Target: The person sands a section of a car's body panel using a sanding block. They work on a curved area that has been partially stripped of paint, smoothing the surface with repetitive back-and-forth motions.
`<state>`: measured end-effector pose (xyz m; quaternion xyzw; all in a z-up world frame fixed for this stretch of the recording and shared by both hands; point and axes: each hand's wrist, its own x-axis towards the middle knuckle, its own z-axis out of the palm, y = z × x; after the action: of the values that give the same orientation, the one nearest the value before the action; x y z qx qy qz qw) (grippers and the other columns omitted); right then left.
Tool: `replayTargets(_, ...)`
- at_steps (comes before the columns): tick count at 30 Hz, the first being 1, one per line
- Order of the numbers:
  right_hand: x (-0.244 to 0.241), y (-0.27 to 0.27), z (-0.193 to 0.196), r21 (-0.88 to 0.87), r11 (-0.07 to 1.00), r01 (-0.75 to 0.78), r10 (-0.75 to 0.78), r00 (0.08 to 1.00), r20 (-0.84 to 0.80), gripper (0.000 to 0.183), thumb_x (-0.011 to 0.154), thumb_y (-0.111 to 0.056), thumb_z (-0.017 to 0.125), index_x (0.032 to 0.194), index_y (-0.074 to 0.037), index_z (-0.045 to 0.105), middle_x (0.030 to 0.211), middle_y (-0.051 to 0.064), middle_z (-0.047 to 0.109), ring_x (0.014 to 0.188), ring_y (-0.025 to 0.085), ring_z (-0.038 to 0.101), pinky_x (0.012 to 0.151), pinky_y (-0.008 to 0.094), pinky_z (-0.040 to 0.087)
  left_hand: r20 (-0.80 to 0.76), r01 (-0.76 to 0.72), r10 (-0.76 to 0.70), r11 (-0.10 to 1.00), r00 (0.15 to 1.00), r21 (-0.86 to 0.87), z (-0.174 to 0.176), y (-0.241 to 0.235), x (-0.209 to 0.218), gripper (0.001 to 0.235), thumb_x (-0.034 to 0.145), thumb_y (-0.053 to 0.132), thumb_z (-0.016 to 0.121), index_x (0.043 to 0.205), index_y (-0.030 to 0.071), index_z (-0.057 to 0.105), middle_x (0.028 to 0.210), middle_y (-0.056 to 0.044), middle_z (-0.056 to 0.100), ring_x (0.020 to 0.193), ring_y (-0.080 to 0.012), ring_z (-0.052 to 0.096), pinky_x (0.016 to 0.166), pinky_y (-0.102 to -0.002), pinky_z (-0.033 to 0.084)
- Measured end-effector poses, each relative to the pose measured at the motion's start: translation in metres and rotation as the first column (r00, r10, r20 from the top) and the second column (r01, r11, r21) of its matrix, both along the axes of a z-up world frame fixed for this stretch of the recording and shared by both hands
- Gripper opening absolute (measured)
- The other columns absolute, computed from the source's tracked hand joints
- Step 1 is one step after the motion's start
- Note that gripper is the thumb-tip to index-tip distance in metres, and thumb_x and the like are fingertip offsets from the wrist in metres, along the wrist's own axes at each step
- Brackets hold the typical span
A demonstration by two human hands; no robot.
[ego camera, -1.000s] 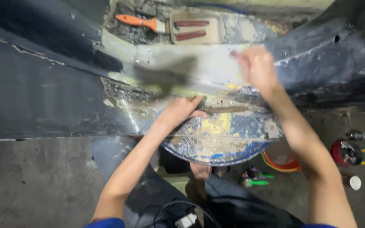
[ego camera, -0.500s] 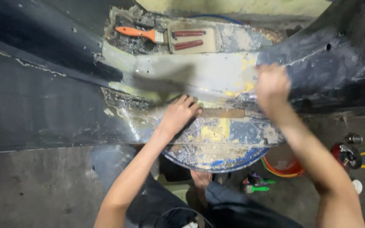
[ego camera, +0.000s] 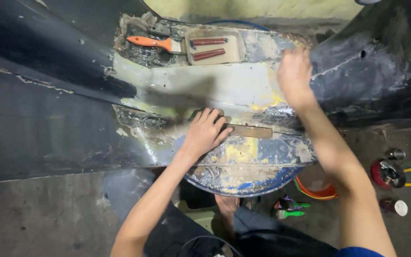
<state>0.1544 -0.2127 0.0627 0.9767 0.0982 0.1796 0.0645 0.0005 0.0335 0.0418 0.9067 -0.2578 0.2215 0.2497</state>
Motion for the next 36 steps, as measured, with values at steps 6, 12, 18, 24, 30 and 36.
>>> replayTargets(6,-0.076,0.016,0.006,-0.195,0.979,-0.065,0.096,0.984,0.151,0.008,0.078,-0.014,0.063,0.083,-0.008,0.061,0.073,0.004,0.052,0.072,0.02,0.06,0.053,0.029,0.053,0.034,-0.066,0.064,0.996,0.997,0.056,-0.031,0.001,0.011,0.024,0.089,0.039,0.048,0.096,0.018,0.058,0.093,0.0,0.052,0.095,-0.0214,0.052,0.081,-0.035,0.042)
replayTargets(12,0.019,-0.005,-0.031,-0.128,0.986,-0.11,0.133,0.973,0.186,0.009,0.083,-0.006,0.057,0.084,-0.004,0.066,0.08,0.014,0.059,0.075,0.029,0.062,0.057,0.035,0.054,0.129,-0.072,0.061,0.995,0.99,0.076,-0.022,-0.001,0.013,0.023,0.091,0.036,0.045,0.092,0.017,0.059,0.089,-0.003,0.049,0.088,-0.0237,0.053,0.072,-0.033,0.044)
replayTargets(18,-0.07,0.009,0.014,-0.053,0.995,-0.086,0.083,0.995,-0.056,0.02,0.089,-0.013,0.053,0.104,-0.014,0.066,0.081,0.005,0.056,0.079,0.023,0.062,0.061,0.036,0.054,0.114,-0.186,0.178,0.98,0.977,0.067,-0.018,0.007,0.012,0.019,0.089,0.031,0.048,0.091,0.016,0.059,0.095,-0.004,0.053,0.091,-0.0228,0.055,0.076,-0.034,0.046)
replayTargets(24,-0.064,0.001,-0.004,-0.367,0.93,0.024,0.114,0.93,0.349,0.019,0.091,-0.031,0.058,0.075,-0.023,0.058,0.068,-0.004,0.047,0.061,0.01,0.052,0.046,0.022,0.045,0.102,-0.19,0.188,0.982,0.977,0.017,-0.019,0.003,0.013,0.017,0.086,0.024,0.053,0.094,0.011,0.059,0.099,-0.01,0.053,0.089,-0.0276,0.057,0.071,-0.036,0.049)
replayTargets(30,-0.111,-0.024,0.02,-0.116,0.991,-0.068,0.079,0.992,0.093,0.009,0.083,-0.015,0.059,0.089,-0.008,0.057,0.078,0.004,0.048,0.076,0.023,0.056,0.049,0.033,0.051,0.223,-0.27,0.264,0.963,0.938,-0.001,0.004,0.009,0.011,0.036,0.089,0.028,0.049,0.122,0.018,0.058,0.118,-0.011,0.055,0.106,-0.0279,0.055,0.092,-0.037,0.043)
replayTargets(36,-0.134,-0.011,0.03,-0.115,0.982,-0.152,0.172,0.966,0.195,0.011,0.09,-0.016,0.057,0.097,-0.009,0.063,0.072,0.006,0.049,0.069,0.025,0.055,0.049,0.034,0.048,0.095,-0.259,0.254,0.965,0.963,0.05,-0.001,0.006,0.01,0.043,0.09,0.031,0.049,0.131,0.018,0.052,0.131,-0.01,0.052,0.118,-0.0267,0.051,0.103,-0.049,0.032)
